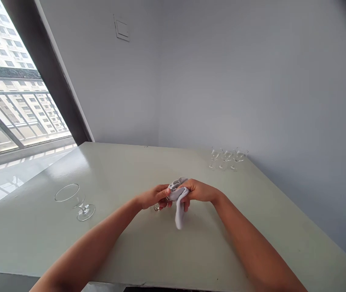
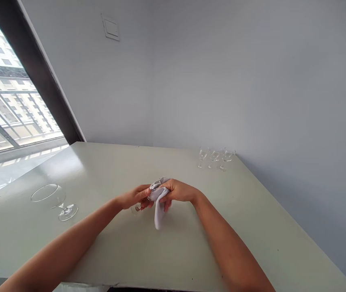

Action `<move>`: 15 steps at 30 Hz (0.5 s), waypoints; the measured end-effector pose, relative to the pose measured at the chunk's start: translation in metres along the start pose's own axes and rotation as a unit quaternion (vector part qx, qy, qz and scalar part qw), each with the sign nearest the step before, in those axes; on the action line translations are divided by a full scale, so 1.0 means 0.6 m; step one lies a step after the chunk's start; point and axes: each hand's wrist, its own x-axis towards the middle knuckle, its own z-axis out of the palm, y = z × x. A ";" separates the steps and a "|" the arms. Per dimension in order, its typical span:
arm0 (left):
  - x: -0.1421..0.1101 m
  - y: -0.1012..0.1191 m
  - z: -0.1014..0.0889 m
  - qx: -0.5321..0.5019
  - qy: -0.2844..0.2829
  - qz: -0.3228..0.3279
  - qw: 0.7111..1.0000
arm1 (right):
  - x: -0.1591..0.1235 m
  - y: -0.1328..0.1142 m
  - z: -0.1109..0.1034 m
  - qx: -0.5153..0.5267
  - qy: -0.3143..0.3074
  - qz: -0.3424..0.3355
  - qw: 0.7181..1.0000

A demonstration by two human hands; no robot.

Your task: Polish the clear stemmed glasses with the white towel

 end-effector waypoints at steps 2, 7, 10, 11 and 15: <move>0.002 -0.001 0.003 0.009 0.027 -0.009 1.000 | -0.001 0.001 -0.005 -0.008 0.014 -0.001 1.000; 0.006 -0.022 0.009 0.319 0.313 0.031 0.894 | 0.039 0.040 0.008 0.078 0.211 -0.020 0.974; 0.001 -0.021 -0.001 0.311 0.319 0.014 0.895 | 0.044 0.038 0.017 0.094 0.203 -0.033 0.974; -0.002 -0.018 -0.006 0.257 0.294 -0.002 0.921 | 0.038 0.029 0.018 0.072 0.180 -0.039 0.980; -0.007 -0.007 -0.014 -0.071 0.018 -0.036 0.997 | -0.007 -0.024 0.004 -0.005 0.024 -0.032 0.999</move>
